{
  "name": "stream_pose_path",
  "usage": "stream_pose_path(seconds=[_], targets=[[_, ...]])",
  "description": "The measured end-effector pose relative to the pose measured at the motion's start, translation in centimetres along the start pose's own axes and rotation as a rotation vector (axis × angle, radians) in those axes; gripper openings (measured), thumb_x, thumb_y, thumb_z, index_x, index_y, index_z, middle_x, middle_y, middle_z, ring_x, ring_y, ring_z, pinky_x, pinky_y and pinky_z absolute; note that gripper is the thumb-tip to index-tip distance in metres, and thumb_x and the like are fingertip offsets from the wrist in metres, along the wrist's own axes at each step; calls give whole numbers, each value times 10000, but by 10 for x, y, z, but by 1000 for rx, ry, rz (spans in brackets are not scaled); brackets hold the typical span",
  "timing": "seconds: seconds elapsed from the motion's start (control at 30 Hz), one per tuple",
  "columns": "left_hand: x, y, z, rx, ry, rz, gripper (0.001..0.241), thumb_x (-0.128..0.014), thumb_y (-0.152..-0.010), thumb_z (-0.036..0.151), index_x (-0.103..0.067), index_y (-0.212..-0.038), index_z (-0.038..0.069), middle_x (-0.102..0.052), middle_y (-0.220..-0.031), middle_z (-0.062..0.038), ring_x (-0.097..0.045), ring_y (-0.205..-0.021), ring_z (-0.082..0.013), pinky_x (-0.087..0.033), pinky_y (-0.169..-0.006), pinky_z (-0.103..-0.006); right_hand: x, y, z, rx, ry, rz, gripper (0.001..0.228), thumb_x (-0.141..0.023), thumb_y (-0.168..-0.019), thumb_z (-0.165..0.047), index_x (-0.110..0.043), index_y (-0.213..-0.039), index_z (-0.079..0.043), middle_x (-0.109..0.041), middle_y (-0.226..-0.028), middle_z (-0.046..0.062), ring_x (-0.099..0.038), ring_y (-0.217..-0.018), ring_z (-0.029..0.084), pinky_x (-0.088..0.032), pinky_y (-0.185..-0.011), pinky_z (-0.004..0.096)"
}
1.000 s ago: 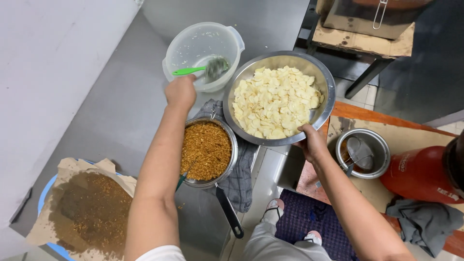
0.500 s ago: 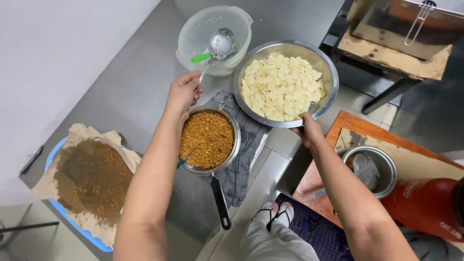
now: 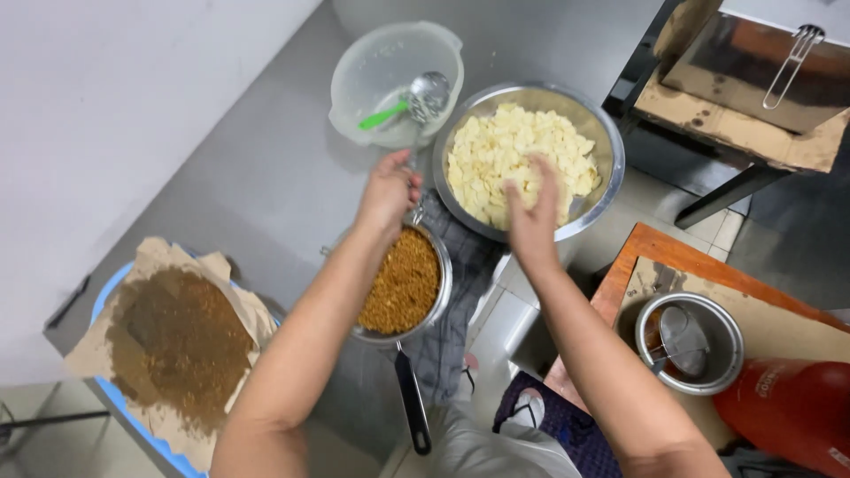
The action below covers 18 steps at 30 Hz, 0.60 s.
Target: Frying sliced potatoes in a pan and draining them with a sieve
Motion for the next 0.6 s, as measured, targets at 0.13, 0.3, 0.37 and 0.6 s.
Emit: stream_pose_path(seconds=[0.13,0.3,0.37,0.6], targets=[[-43,26,19,-183,12,-86,637,-314,-1053,-33,-126,-1662,-27,-558,-804,-96,-607,-548,-137,-536,-511,-192,-126,-11,66,-616,-396,-471,402,-571,-1085,-458,-706,-1309,-153,-657,-1077,51,-706,-1028,232,-562,-952,502],[-39,-1,51,-388,-549,-295,683,-421,-1059,116,-134,-1677,66,-683,-1108,-350,-765,-947,-460,-653,-775,-513,-110,-63,40,-464,-154,-365,285,-593,-1015,-216,-706,-1257,-117,-783,-1024,87,-725,-813,173,-524,-601,281],[-4,-73,24,-582,-799,-272,622,-450,-1070,113,-262,-1660,55,-722,-1006,-361,-731,-998,-558,-603,-834,-635,-101,-75,43,-425,-69,-363,260,-559,-1025,-208,-708,-1223,-127,-811,-1034,55,-778,-891,142,-555,-697,241],[31,-348,-92,-312,-1426,26,274,-579,-939,158,-827,-1041,101,-753,-936,-202,-727,-989,-454,-573,-822,-609,-72,-90,32,-408,101,-371,262,-562,-1066,-256,-756,-1183,-125,-646,-643,73,-586,-495,130,-443,-448,219]])
Point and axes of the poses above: each hand's wrist, its own y-axis away from the middle knuckle, its own x-axis out of the back of the hand, z = x × y, the point moved 5 cm from there along -y, towards the middle knuckle
